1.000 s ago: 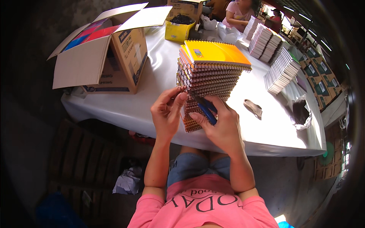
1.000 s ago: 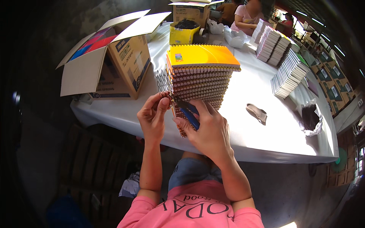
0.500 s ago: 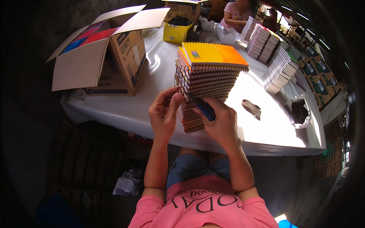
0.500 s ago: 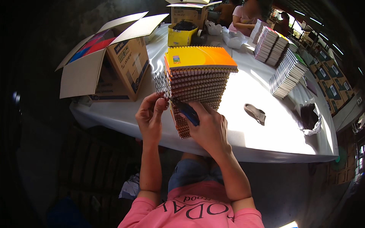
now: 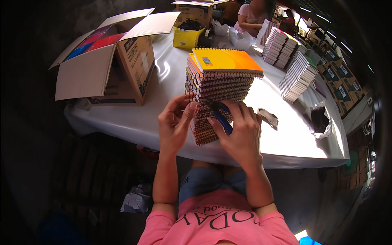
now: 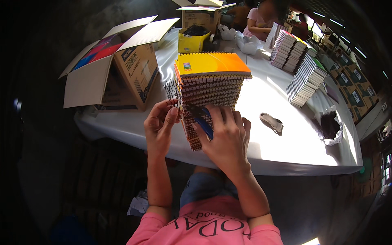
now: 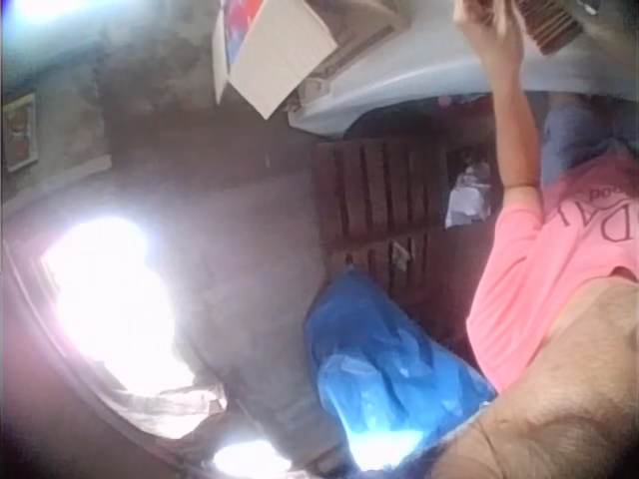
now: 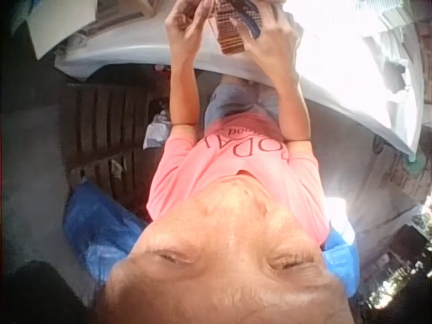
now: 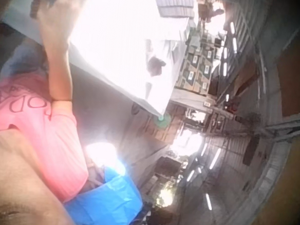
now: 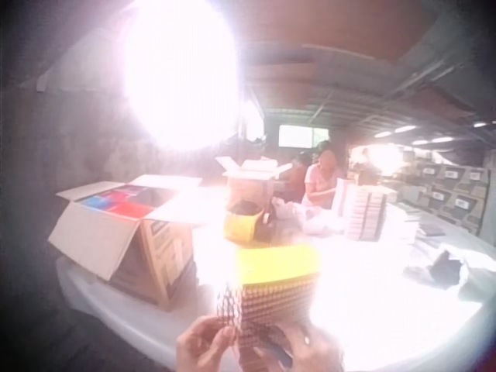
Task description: The person trims the excess wire from the spiral binding of a stack of notebooks using pliers, handling the stack by hand to align the wires.
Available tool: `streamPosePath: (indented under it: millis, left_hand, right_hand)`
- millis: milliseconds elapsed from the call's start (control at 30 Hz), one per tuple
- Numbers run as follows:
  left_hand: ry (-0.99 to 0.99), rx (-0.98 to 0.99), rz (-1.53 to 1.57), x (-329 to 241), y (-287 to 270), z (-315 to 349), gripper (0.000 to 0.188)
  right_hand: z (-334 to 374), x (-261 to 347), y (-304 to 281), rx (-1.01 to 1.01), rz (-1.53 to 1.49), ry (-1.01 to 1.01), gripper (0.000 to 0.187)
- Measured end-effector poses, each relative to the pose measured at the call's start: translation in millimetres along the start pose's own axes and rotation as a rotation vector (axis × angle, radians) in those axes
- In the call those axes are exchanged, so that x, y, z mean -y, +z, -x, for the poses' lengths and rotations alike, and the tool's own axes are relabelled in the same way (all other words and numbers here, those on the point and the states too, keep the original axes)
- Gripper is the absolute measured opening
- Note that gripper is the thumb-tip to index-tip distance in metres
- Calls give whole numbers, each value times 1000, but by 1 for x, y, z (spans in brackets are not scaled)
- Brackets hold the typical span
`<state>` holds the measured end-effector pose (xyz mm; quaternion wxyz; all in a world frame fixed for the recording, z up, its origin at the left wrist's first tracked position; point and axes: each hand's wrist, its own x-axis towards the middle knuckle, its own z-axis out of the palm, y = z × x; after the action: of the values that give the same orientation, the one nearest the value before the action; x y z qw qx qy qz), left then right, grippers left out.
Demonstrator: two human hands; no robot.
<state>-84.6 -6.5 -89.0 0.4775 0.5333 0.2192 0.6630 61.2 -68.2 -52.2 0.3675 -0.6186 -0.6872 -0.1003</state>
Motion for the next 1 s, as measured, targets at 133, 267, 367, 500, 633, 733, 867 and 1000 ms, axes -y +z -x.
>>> streamPosePath:
  millis: [133,267,367,500,633,733,867,1000]
  left_hand:
    - [13,25,-13,4,-3,0,26]
    - [-1,25,-8,-1,-1,1,24]
    - [5,12,-19,0,-1,1,25]
    - [-5,-59,-55,-3,1,4,26]
    - [-33,-200,-59,-2,-30,19,28]
    - [-169,-353,-167,26,-80,51,27]
    - [-489,-539,-375,100,-186,160,31]
    - [-828,-590,-560,181,-303,323,38]
  right_hand:
    - [-2,5,0,24,-28,7,39]
    - [-3,4,5,38,-149,19,39]
    - [-3,-7,15,75,-184,15,40]
    - [-4,-12,14,106,-256,18,42]
    - [-3,-16,7,164,-338,33,44]
    - [5,-28,-2,106,-382,24,46]
    - [11,-36,-13,90,-376,-8,45]
    - [15,-46,2,128,-366,-5,45]
